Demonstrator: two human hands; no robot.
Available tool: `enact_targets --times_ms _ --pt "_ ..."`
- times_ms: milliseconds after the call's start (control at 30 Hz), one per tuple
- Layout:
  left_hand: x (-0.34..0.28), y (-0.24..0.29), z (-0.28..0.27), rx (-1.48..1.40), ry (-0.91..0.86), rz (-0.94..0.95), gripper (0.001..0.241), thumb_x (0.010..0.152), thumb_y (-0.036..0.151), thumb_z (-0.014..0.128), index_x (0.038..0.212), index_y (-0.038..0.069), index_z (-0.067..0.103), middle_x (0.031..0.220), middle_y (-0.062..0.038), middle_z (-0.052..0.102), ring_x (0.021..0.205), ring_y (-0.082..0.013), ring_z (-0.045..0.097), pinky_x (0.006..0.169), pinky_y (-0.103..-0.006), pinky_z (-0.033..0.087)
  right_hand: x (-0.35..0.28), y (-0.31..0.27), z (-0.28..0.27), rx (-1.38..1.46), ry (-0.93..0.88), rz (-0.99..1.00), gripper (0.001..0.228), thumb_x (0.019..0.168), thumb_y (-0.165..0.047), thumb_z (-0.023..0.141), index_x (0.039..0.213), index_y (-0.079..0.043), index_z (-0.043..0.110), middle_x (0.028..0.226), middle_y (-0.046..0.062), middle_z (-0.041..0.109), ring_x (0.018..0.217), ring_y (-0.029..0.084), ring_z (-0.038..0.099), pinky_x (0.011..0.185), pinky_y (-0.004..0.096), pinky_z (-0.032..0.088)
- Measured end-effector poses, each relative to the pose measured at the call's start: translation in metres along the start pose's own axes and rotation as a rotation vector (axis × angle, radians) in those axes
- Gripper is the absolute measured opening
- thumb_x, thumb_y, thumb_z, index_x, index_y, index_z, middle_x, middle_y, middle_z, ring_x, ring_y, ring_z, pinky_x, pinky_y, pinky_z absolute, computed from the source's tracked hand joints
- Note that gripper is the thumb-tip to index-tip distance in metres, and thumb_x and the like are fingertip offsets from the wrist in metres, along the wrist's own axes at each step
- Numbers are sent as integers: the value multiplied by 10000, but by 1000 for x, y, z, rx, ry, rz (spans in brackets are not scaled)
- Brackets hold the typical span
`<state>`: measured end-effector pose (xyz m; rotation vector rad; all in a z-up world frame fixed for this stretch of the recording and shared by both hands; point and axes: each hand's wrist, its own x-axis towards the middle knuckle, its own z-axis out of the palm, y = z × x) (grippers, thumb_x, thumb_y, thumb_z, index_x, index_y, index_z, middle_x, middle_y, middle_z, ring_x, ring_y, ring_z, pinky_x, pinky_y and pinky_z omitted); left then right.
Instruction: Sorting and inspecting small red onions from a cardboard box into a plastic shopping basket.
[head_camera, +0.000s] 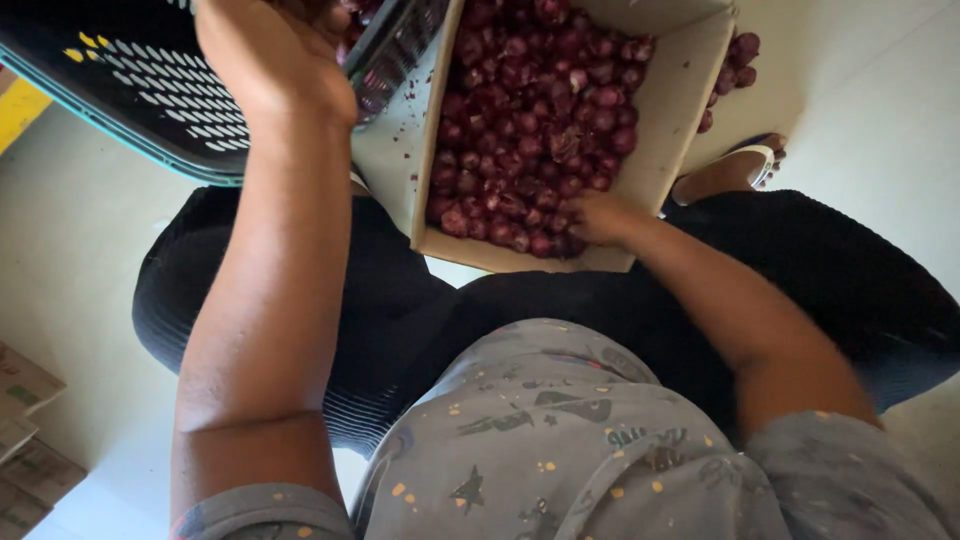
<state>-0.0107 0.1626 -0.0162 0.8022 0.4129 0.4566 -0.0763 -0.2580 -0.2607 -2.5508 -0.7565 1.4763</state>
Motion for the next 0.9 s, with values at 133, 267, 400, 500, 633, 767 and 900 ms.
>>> enact_targets --times_ms 133,267,400,500,633,767,900 --pt "-4 14 -7 19 -22 38 391 1026 432 500 1014 54 601 836 -88 645 772 -287 640 681 -447 503 0 -33 -9 43 -93 1 630 830 -274 729 1433 -254 547 1477 150 490 1278 366 541 1052 510 477" --pt "-10 24 -13 18 -2 64 412 1030 466 474 1068 73 595 919 -65 649 871 -254 644 728 -439 511 1 -60 -2 30 -281 139 968 767 -352 814 1575 -337 281 1648 89 187 1472 357 286 1173 546 320" --pt "-17 39 4 6 23 88 369 1032 455 476 1078 102 573 938 -64 654 869 -246 646 722 -435 524 1 -62 4 -146 -258 105 932 783 -441 767 1599 -317 334 1704 102 146 1500 398 280 1209 557 313" --pt "-5 32 -17 -9 4 109 395 1027 473 480 1113 97 568 994 -76 670 891 -255 668 757 -434 552 -1 -68 -4 -274 -252 93 884 785 -489 754 1580 -332 400 1709 108 153 1490 416 287 1206 560 329" --pt "-7 39 -6 -32 -45 123 455 1028 511 474 1182 92 567 1060 -86 675 920 -252 670 815 -434 578 6 -67 0 -304 -261 97 841 785 -513 745 1549 -313 458 1705 115 172 1480 415 303 1199 550 351" --pt "-7 39 -3 -46 -10 90 448 1020 501 473 1213 104 552 1095 -91 678 912 -262 679 791 -430 582 3 -58 8 -340 -289 117 718 808 -545 718 1467 -295 584 1715 126 162 1480 419 299 1210 545 329" --pt "-8 35 14 -28 75 54 387 1025 463 492 1208 125 534 1081 -102 670 833 -278 683 685 -404 548 1 -43 16 -244 -208 72 756 767 -535 771 1456 -288 582 1699 170 158 1419 439 366 1170 503 369"
